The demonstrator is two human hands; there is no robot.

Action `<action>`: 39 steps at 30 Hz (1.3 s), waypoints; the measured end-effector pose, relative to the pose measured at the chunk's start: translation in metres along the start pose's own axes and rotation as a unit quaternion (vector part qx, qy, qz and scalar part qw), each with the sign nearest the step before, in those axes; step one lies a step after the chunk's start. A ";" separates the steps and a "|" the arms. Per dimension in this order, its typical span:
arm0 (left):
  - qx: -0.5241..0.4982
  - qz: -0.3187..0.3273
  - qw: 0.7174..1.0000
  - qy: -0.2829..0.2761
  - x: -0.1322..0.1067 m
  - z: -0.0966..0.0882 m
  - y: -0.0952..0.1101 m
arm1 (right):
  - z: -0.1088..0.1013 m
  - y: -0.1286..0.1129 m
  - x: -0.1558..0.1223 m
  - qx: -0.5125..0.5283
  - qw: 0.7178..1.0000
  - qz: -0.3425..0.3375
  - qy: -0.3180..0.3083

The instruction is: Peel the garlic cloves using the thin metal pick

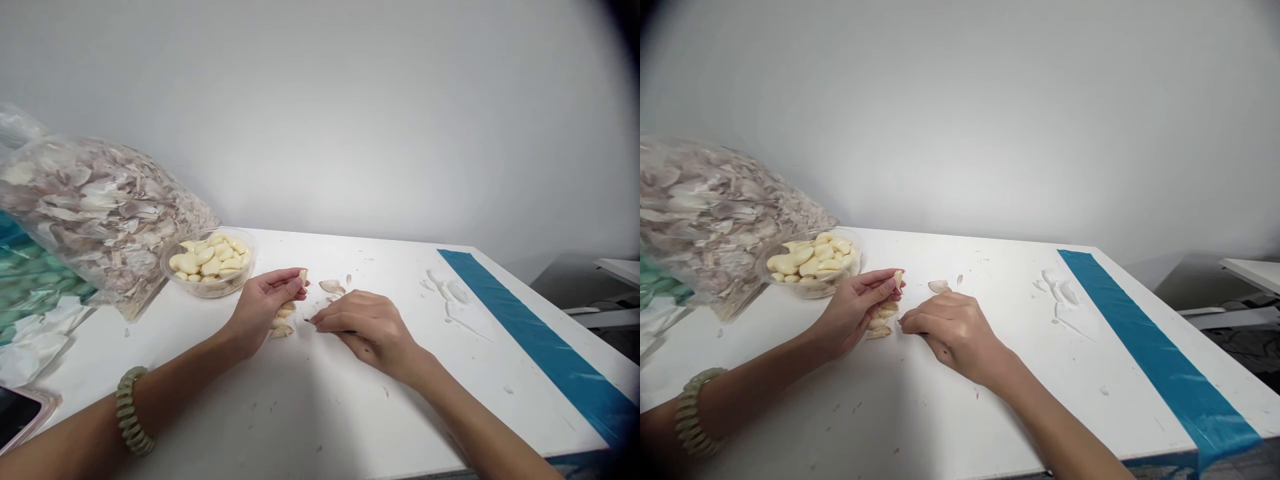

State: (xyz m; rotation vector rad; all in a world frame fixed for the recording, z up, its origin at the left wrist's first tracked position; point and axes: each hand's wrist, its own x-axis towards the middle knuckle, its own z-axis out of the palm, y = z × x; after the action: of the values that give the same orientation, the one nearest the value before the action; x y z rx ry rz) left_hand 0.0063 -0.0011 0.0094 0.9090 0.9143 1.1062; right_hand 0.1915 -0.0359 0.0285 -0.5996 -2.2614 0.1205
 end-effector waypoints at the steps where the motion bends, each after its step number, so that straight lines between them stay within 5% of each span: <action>1: -0.001 -0.003 1.000 0.000 0.000 0.000 0.000 | 0.000 0.000 0.000 0.003 1.000 0.000 -0.008; 9: 0.003 -0.018 1.000 -0.010 -0.001 0.001 0.000 | 0.001 0.006 -0.001 -0.033 0.999 0.013 -0.018; 20: -0.028 -0.026 0.998 -0.040 -0.003 0.002 0.001 | 0.000 -0.007 0.004 0.009 0.971 0.130 0.201; 39: -0.055 -0.018 0.995 -0.076 -0.005 0.006 0.002 | 0.000 -0.007 0.005 -0.015 0.977 0.099 0.187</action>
State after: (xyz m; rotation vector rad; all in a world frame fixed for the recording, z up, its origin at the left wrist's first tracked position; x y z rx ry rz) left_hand 0.0098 -0.0065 0.0144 0.8695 0.7352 1.0324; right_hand 0.1861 -0.0400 0.0338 -0.7934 -1.8414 0.0653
